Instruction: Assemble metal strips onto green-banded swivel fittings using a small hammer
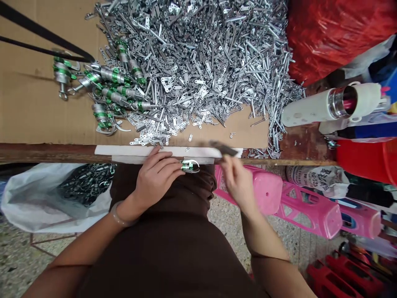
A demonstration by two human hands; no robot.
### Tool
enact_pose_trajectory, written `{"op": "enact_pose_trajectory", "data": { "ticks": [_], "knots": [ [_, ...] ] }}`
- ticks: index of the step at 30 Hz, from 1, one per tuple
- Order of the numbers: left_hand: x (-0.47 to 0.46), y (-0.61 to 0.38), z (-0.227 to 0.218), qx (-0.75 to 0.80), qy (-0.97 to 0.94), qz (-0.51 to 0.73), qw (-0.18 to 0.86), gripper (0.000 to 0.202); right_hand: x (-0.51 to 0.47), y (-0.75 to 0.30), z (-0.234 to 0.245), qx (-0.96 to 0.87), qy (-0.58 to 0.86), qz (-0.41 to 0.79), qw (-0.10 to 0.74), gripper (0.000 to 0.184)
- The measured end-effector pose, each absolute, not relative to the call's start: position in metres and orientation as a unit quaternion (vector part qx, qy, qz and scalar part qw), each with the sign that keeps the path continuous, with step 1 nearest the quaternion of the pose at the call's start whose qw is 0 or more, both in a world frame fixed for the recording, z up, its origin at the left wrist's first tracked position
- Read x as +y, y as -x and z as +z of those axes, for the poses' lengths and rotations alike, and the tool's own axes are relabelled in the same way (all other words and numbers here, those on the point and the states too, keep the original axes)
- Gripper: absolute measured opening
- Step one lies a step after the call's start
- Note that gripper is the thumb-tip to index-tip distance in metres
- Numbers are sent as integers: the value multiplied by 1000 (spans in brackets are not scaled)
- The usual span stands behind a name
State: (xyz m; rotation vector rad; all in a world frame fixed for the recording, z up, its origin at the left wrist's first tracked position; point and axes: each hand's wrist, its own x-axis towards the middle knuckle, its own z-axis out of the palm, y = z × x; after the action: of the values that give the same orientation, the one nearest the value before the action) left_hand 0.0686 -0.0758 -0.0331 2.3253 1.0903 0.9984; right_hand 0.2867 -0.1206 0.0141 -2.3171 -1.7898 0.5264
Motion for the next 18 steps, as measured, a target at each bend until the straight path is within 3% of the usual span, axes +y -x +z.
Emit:
{"op": "enact_pose_trajectory", "data": {
  "ticks": [3, 6, 10, 15, 18],
  "knots": [
    [-74, -68, -29, 390, -816, 374, 208, 7, -95, -320, -3, -527, 839, 17, 132, 37],
    [-80, -52, -22, 395, -812, 375, 211, 14, -71, -347, -22, -530, 839, -63, 110, 41],
    [-104, 8, -25, 449, -821, 325, 135, 20, -59, -356, -38, -522, 843, -81, 105, 43],
    [-128, 80, -32, 659, -734, 158, 41, 22, -60, -351, -38, -511, 844, -63, 147, 47],
    [-111, 76, -20, 663, -720, 205, -2, 27, -61, -346, -35, -499, 845, -72, 179, 48]
  ]
}}
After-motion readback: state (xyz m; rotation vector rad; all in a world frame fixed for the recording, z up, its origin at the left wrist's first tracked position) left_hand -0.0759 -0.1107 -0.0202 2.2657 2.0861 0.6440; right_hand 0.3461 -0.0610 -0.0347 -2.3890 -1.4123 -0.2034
